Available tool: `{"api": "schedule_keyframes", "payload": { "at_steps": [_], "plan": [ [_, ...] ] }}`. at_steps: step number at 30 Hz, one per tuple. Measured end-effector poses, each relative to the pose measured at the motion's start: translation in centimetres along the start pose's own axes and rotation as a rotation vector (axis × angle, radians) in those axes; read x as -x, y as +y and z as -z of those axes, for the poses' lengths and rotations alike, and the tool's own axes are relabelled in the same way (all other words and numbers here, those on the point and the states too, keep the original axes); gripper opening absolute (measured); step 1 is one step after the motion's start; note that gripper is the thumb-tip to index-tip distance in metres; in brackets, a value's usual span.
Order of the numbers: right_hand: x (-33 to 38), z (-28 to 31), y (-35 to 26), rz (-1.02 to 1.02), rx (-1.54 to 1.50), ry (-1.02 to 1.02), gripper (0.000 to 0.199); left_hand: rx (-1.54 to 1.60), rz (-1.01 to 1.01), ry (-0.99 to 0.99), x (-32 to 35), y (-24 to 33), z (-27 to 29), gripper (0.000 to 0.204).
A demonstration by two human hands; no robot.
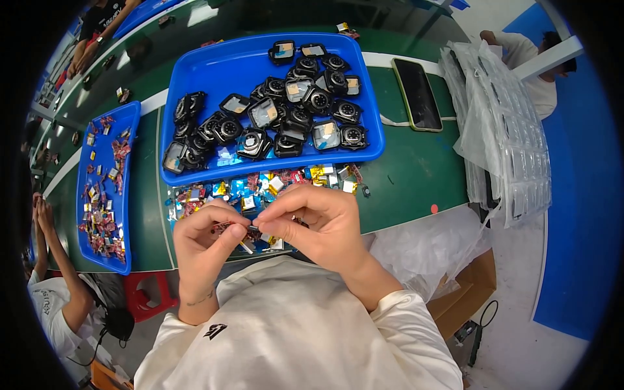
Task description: Assembling small electronic modules by attaching batteries and circuit boards to frames.
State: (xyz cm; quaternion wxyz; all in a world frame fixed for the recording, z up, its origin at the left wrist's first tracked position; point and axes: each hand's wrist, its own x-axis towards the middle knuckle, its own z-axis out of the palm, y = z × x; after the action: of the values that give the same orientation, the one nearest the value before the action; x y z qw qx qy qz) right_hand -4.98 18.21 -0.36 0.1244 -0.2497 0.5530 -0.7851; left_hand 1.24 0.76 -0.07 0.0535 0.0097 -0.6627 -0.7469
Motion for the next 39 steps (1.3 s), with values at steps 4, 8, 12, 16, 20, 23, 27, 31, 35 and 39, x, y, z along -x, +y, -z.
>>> {"api": "schedule_keyframes", "payload": {
  "at_steps": [4, 8, 12, 16, 20, 23, 27, 31, 35, 39],
  "plan": [
    [0.0, -0.3, -0.1, -0.115, -0.148, 0.013, 0.011, -0.12, -0.074, -0.022, -0.2, -0.1, 0.0, 0.008],
    [0.0, -0.4, 0.2, -0.149, -0.169, 0.007, 0.011, -0.106, -0.024, -0.06, -0.2, -0.5, 0.1, 0.004],
    [-0.3, -0.3, 0.9, 0.059, 0.286, 0.088, 0.012, 0.051, 0.033, -0.1, 0.3, -0.7, 0.0, 0.003],
    [-1.2, -0.1, 0.8, 0.227, 0.727, 0.027, 0.015, 0.191, 0.053, -0.074, 0.4, -0.4, 0.1, 0.005],
    [-1.7, 0.8, 0.4, 0.301, 0.916, -0.167, 0.023, 0.227, 0.034, -0.012, 0.5, -0.6, 0.4, 0.007],
    [-3.2, 1.2, -0.1, 0.472, 1.029, -0.15, 0.027, 0.251, 0.063, -0.007, 0.6, -0.6, 0.5, 0.008],
    [-4.7, 2.4, -1.5, 0.22, 1.138, -0.021, 0.018, 0.293, 0.116, -0.027, 0.9, -0.8, 0.9, 0.008],
    [-5.2, 3.1, 0.2, 0.22, 1.303, 0.038, 0.02, 0.29, 0.116, -0.035, 0.9, -0.5, 0.9, 0.008],
    [-5.0, 3.4, 0.5, 0.192, 1.146, 0.067, 0.016, 0.249, 0.117, -0.064, 1.0, -1.0, 1.4, 0.007],
    [-4.5, 1.5, -0.1, 0.418, 1.034, 0.018, 0.017, 0.376, 0.048, 0.037, 0.3, -0.4, 0.4, 0.006]
  ]
}}
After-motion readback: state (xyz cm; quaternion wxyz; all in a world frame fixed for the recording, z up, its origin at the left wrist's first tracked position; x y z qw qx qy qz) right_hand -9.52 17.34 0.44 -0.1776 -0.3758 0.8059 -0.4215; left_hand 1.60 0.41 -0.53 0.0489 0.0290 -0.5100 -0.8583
